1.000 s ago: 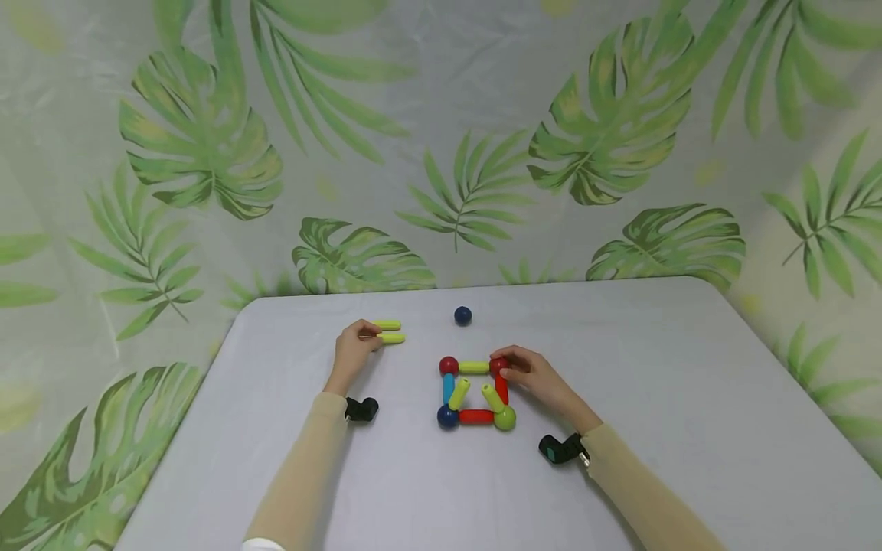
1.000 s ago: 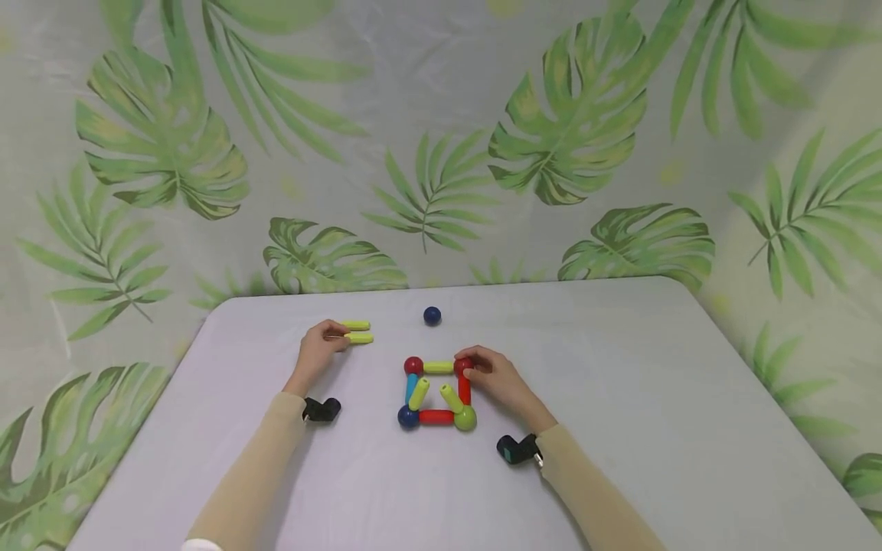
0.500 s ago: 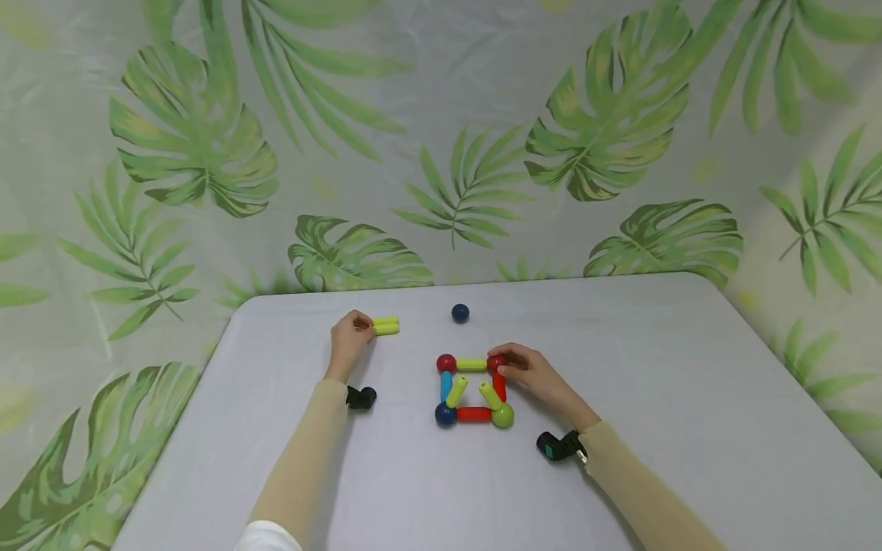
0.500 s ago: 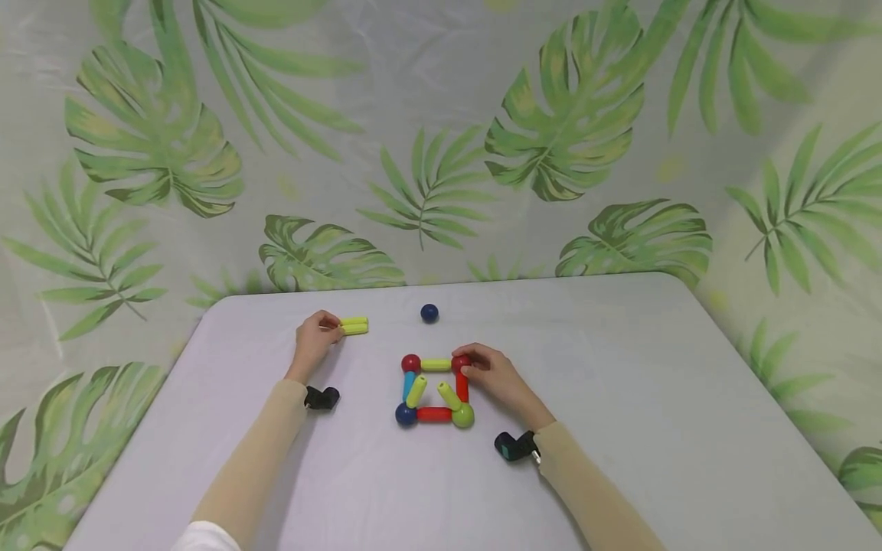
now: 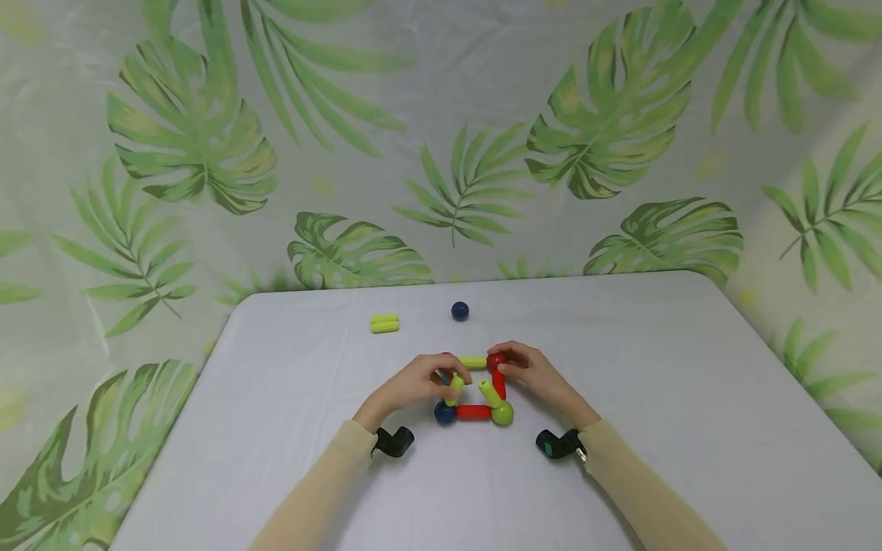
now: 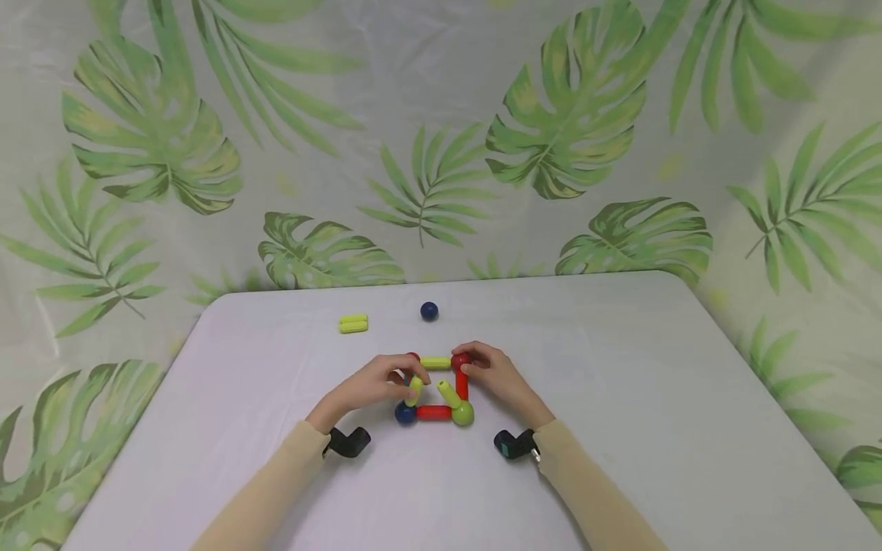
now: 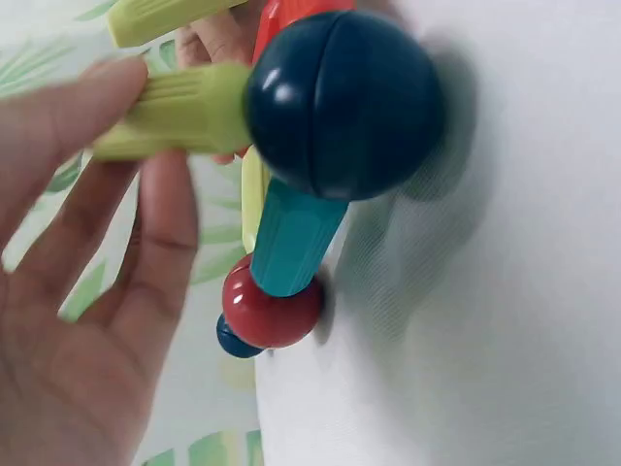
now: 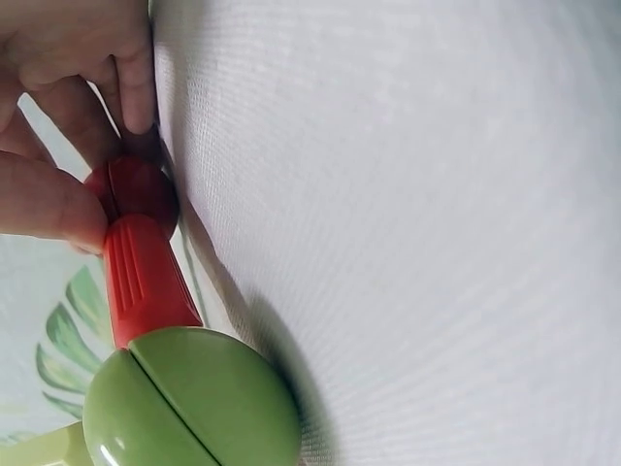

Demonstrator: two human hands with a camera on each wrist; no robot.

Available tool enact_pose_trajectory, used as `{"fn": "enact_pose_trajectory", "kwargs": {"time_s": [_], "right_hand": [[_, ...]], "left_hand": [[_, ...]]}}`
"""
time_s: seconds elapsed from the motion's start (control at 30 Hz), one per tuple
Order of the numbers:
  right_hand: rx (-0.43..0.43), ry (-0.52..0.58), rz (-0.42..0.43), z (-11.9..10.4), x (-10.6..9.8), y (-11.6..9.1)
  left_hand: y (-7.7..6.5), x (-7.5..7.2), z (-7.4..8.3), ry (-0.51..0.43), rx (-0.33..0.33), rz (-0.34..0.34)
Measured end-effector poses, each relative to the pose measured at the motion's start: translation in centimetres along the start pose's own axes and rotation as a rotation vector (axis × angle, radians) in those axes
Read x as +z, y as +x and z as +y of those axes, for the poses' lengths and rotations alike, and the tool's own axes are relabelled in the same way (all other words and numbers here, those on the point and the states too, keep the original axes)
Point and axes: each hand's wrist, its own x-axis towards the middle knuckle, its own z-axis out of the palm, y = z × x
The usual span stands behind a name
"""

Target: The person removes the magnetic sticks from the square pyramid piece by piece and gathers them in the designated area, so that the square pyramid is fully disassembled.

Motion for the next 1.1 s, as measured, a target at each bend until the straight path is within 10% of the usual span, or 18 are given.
{"fn": "enact_pose_trajectory", "kwargs": {"time_s": [0.3,0.43,0.63,1.1], "right_hand": [[0.016,-0.007,0.015,0.0,-0.2,-0.1],[0.017,-0.011,0.009,0.5,-0.2,0.1],[0.011,0.000,0.017,0.7,-0.3,0.0],[0.019,0.003,0.011,0.7,0.2,0.1]], "left_hand": [[-1.9,-0.4,-0.4,-0.083,-0.053,0.285],[-3.4,-2.2,0.2,-0.101,-0.183,0.434],[-3.6,-5.4,-4.5,0.016,-0.420,0.759],[-2.2,-8.1,-6.8,0.162,-0.523,0.820]]}}
